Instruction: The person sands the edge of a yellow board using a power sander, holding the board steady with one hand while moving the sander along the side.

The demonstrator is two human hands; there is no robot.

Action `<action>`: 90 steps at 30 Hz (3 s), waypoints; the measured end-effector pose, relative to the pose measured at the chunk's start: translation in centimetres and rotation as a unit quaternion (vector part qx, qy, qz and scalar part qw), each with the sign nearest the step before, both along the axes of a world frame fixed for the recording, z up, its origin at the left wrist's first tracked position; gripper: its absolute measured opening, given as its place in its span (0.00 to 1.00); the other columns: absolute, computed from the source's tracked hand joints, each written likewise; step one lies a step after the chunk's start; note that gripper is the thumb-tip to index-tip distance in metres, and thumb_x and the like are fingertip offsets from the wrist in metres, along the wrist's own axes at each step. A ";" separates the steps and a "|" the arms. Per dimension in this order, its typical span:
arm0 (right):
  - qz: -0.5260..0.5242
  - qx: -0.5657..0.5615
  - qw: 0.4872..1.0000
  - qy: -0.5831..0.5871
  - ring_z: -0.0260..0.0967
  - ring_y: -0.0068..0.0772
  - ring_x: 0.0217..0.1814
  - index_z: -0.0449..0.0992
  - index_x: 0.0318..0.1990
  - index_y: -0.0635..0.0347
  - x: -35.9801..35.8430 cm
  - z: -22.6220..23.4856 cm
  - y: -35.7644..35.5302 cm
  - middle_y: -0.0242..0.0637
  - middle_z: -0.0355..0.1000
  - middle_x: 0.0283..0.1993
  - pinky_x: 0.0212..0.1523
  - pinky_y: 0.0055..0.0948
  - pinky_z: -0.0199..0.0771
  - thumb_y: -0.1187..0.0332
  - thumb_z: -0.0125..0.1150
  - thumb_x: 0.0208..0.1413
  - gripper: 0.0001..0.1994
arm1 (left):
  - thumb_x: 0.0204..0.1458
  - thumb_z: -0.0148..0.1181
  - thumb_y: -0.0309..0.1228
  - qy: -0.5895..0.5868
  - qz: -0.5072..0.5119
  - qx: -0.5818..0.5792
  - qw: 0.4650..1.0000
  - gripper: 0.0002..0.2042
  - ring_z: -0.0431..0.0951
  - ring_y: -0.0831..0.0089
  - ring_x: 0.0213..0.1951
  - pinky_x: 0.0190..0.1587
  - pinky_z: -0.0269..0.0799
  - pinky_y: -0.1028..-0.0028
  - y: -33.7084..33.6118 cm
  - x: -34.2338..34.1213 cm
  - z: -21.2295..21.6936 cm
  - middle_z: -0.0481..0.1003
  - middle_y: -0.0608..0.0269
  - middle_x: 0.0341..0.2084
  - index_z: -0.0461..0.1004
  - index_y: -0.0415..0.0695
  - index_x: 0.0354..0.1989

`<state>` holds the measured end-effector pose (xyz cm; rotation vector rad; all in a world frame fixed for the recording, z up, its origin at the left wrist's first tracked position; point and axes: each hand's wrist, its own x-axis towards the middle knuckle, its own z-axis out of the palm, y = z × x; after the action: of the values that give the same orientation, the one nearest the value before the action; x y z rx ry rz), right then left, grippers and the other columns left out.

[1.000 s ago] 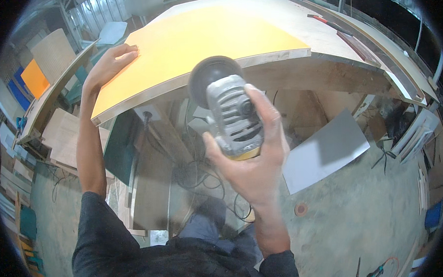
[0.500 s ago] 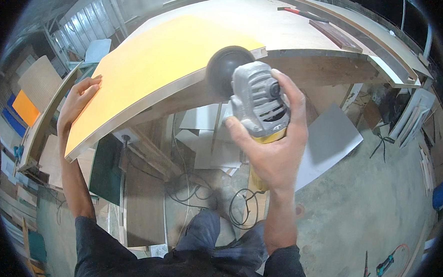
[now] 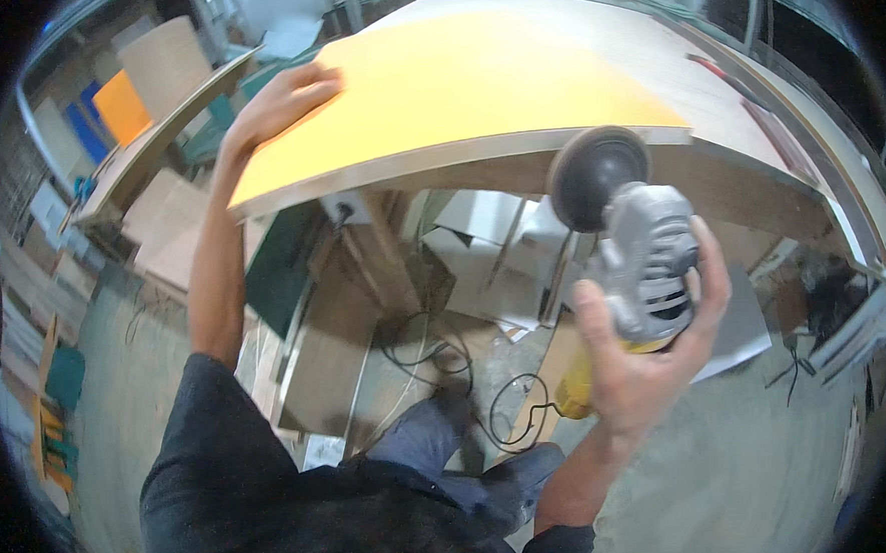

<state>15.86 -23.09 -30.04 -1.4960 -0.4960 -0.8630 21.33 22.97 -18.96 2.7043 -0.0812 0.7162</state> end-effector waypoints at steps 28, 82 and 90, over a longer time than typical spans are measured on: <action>0.101 -0.062 0.992 -0.034 0.75 0.41 0.58 0.68 0.70 0.57 -5.2 -1.8 9.9 0.48 0.72 0.61 0.58 0.39 0.77 0.70 0.83 0.43 0.43 | 0.64 0.58 0.48 0.046 0.033 -0.016 0.998 0.25 0.80 0.64 0.54 0.61 0.70 0.67 -1.4 -0.1 0.9 0.82 0.50 0.54 0.80 0.36 0.56; 0.105 -0.108 0.988 -0.030 0.74 0.47 0.62 0.66 0.72 0.53 0.9 -0.7 2.4 0.51 0.68 0.64 0.60 0.41 0.79 0.69 0.81 0.43 0.45 | 0.66 0.60 0.45 0.073 0.041 -0.104 0.991 0.23 0.76 0.60 0.62 0.65 0.68 0.65 -2.2 -0.7 1.2 0.74 0.45 0.66 0.80 0.36 0.56; 0.055 -0.033 0.997 -0.051 0.71 0.39 0.65 0.67 0.70 0.56 5.2 -0.1 -1.3 0.45 0.68 0.65 0.67 0.38 0.73 0.69 0.80 0.43 0.43 | 0.66 0.61 0.42 0.068 0.045 -0.110 0.991 0.20 0.78 0.61 0.60 0.62 0.70 0.64 -3.1 -1.1 1.4 0.73 0.43 0.67 0.82 0.37 0.54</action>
<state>21.06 -24.41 -30.09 -1.4752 -0.6826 -0.8468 20.24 19.91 -17.51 2.5481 0.1458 0.5280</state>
